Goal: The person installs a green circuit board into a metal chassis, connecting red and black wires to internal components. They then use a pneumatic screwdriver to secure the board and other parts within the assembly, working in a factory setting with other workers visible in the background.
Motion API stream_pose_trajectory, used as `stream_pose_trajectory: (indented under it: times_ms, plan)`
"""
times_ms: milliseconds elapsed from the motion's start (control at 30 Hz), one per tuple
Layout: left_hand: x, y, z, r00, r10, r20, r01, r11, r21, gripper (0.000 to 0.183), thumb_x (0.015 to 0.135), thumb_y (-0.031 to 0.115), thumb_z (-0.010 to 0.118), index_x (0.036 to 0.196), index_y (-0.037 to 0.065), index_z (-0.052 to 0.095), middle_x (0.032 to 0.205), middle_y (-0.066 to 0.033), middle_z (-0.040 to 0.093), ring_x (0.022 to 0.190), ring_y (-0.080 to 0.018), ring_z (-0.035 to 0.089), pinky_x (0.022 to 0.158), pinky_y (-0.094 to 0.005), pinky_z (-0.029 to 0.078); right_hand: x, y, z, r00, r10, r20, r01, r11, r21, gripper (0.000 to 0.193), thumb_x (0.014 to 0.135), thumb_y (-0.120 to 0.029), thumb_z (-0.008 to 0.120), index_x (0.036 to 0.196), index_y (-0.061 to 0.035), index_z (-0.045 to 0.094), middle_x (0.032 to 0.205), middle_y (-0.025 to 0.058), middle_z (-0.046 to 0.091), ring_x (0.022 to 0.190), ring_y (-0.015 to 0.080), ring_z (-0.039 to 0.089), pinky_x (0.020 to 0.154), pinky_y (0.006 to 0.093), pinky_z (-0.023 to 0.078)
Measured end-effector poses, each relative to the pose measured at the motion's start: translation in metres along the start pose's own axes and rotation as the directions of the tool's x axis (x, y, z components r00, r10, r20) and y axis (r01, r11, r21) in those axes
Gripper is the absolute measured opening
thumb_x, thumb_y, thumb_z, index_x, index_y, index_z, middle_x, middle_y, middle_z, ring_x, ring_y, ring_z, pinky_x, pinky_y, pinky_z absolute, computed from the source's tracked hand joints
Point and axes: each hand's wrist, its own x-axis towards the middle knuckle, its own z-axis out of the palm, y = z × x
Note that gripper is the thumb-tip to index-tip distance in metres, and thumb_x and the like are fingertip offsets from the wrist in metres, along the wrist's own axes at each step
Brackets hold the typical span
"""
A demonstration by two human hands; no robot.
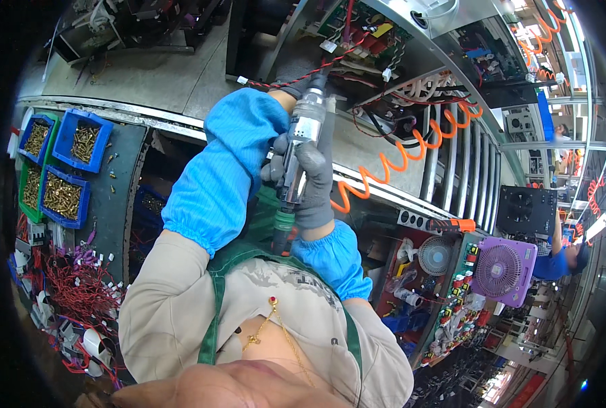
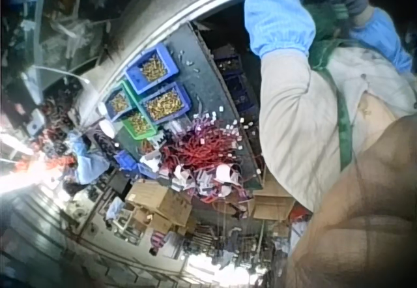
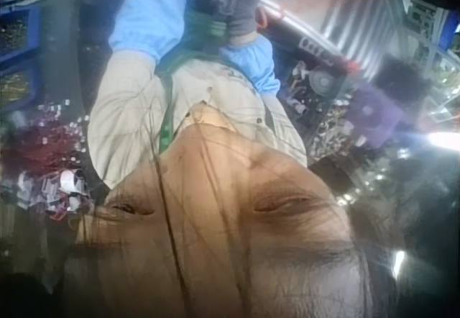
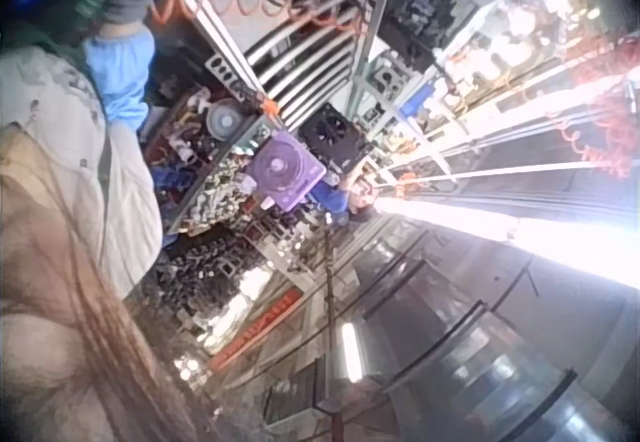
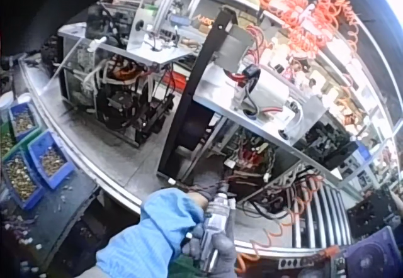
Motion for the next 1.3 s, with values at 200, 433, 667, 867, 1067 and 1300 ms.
stream_pose_trajectory:
  times_ms: [200,433,667,867,1067,1300]
  plan:
    - [0.007,-0.005,0.016,0.998,0.013,-0.067,-0.012,1.0,0.022,0.026,0.08,0.03,0.057,0.095,0.009,0.065,0.085,-0.0144,0.064,0.074,-0.0326,0.063,0.069,-0.0433,0.049,0.005,-0.005,0.01,0.989,-0.149,-0.007,0.137,0.925,-0.354,0.074,0.078,-0.031,0.067,0.137,-0.009,0.027,0.086,0.0139,0.057,0.055,0.0223,0.058,0.049,0.0359,0.053]
    - [0.004,0.005,0.008,0.999,0.002,0.037,-0.005,0.998,0.061,0.026,0.081,0.03,0.057,0.096,0.009,0.064,0.085,-0.0144,0.064,0.073,-0.0325,0.063,0.068,-0.0432,0.05,-0.001,-0.002,-0.016,0.979,0.066,0.191,-0.131,0.925,0.356,0.055,0.085,-0.03,0.061,0.123,0.0017,0.038,0.092,0.0153,0.056,0.062,0.0241,0.059,0.059,0.041,0.055]
    - [-0.032,0.008,-0.041,0.971,-0.112,0.213,0.072,0.979,0.189,0.027,0.081,0.029,0.057,0.096,0.009,0.064,0.085,-0.0144,0.064,0.071,-0.0324,0.063,0.067,-0.0432,0.05,0.008,0.006,-0.001,0.988,0.038,0.147,-0.076,0.964,0.256,0.069,0.084,-0.02,0.059,0.14,-0.0237,0.018,0.087,0.0164,0.058,0.059,0.0239,0.063,0.053,0.0414,0.057]
    - [-0.053,0.031,-0.085,0.86,-0.165,0.482,0.047,0.968,0.248,0.027,0.081,0.029,0.057,0.097,0.009,0.064,0.085,-0.0144,0.064,0.07,-0.0322,0.063,0.066,-0.0432,0.05,0.003,-0.01,0.007,0.997,-0.034,0.068,0.025,0.992,0.126,0.083,0.084,-0.013,0.057,0.147,-0.0317,0.007,0.085,0.0161,0.059,0.057,0.0227,0.063,0.05,0.0397,0.057]
    - [-0.043,0.027,-0.083,0.892,-0.119,0.437,0.032,0.979,0.202,0.028,0.082,0.03,0.056,0.096,0.006,0.064,0.086,-0.0169,0.064,0.071,-0.0341,0.063,0.066,-0.0431,0.05,0.002,-0.009,0.005,0.998,-0.014,0.055,0.009,0.996,0.084,0.084,0.084,-0.018,0.06,0.147,-0.0313,0.007,0.083,0.0144,0.058,0.055,0.0211,0.061,0.049,0.0379,0.057]
    - [-0.02,-0.025,-0.034,0.84,-0.321,-0.437,0.206,0.935,-0.29,0.028,0.079,0.028,0.054,0.093,0.005,0.063,0.082,-0.0202,0.064,0.075,-0.039,0.062,0.069,-0.0487,0.049,0.001,-0.012,-0.021,0.991,0.024,0.135,-0.031,0.998,0.049,0.064,0.087,-0.031,0.058,0.139,-0.0169,0.023,0.091,0.0165,0.057,0.058,0.02,0.059,0.055,0.0376,0.055]
